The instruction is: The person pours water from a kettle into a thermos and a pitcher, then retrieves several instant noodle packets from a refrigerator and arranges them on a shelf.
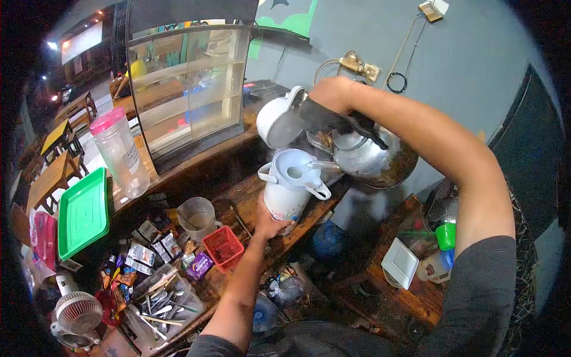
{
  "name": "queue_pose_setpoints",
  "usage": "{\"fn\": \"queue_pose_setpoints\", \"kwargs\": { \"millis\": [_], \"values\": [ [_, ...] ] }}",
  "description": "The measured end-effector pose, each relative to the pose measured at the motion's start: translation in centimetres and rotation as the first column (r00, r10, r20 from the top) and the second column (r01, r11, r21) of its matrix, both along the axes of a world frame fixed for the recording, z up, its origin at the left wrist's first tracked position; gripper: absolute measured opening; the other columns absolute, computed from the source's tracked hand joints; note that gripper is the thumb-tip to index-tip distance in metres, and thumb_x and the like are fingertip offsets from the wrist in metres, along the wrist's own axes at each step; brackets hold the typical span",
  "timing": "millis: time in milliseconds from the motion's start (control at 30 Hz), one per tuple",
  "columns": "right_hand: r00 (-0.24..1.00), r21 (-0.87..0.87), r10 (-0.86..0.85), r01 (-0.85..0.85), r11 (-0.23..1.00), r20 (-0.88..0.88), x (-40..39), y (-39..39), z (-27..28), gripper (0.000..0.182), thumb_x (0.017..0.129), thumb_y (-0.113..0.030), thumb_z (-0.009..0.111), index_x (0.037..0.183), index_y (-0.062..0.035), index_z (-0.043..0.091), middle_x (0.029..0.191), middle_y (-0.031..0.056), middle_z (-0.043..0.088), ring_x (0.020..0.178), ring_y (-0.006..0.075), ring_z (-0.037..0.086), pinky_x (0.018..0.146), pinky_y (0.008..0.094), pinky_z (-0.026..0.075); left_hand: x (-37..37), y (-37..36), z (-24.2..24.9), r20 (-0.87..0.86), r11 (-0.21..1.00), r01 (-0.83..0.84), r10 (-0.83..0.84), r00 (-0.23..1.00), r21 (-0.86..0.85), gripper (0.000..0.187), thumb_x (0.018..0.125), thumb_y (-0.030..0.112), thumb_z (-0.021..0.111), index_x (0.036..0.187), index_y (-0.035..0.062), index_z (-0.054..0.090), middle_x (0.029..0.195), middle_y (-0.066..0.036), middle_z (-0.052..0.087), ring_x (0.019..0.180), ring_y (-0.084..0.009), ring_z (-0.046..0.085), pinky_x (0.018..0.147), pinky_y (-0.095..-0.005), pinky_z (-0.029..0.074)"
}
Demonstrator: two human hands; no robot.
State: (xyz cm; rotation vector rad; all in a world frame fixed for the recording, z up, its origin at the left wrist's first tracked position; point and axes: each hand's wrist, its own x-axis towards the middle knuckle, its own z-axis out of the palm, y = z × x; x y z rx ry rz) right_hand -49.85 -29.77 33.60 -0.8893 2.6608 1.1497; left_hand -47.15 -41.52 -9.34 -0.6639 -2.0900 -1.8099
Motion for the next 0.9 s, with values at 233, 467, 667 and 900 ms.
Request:
{"fn": "queue_pose_setpoints", "kwargs": {
  "millis": [233, 467, 667, 900],
  "values": [
    [0.998, 0.001, -0.062, 0.062, 0.998, 0.002, 0.2, -0.2, 0.1, 0.028, 0.075, -0.027, 0.063, 0.085, -0.0011, 0.069, 0.088, 0.0216, 0.069, 0.088, 0.0390, 0.067, 0.074, 0.0466, 0.054, -0.1, 0.2, -0.5, 0.037, 0.999, 0.014, -0.016, 0.999, 0.047, 0.120, 0.045, 0.015, 0.089, 0.141, 0.0009, 0.018, 0.131, -0.021, 0.043, 0.124, -0.0350, 0.044, 0.106, -0.0426, 0.036],
    [0.999, 0.022, -0.049, 0.049, 0.999, -0.016, 0.0, -0.2, 0.0, 0.032, 0.076, -0.028, 0.063, 0.086, 0.0019, 0.070, 0.093, 0.0214, 0.069, 0.092, 0.0377, 0.067, 0.079, 0.0453, 0.053, 0.0, 0.3, -0.5, 0.072, 0.999, 0.008, -0.010, 0.997, 0.037, 0.124, 0.044, 0.014, 0.089, 0.143, 0.0005, 0.015, 0.133, -0.022, 0.041, 0.126, -0.0353, 0.041, 0.108, -0.0432, 0.034],
    [0.998, 0.006, -0.020, 0.021, 1.000, -0.061, -0.3, 0.3, -0.3, 0.027, 0.076, -0.024, 0.062, 0.085, 0.0012, 0.069, 0.092, 0.0210, 0.069, 0.093, 0.0378, 0.067, 0.080, 0.0461, 0.053, -0.6, 0.5, -1.6, 0.068, 0.995, 0.036, -0.042, 0.997, 0.089, 0.124, 0.044, 0.013, 0.089, 0.143, 0.0007, 0.015, 0.133, -0.021, 0.041, 0.126, -0.0347, 0.041, 0.108, -0.0428, 0.034],
    [0.999, 0.019, -0.044, 0.044, 0.999, -0.004, -1.1, 0.4, -0.5, 0.029, 0.077, -0.025, 0.061, 0.087, 0.0008, 0.070, 0.093, 0.0213, 0.069, 0.093, 0.0387, 0.066, 0.079, 0.0466, 0.053, -0.3, 0.3, -0.9, 0.068, 0.995, 0.045, -0.051, 0.996, 0.093, 0.123, 0.044, 0.012, 0.090, 0.143, 0.0017, 0.017, 0.134, -0.020, 0.041, 0.126, -0.0340, 0.042, 0.108, -0.0427, 0.034]
  ]
}}
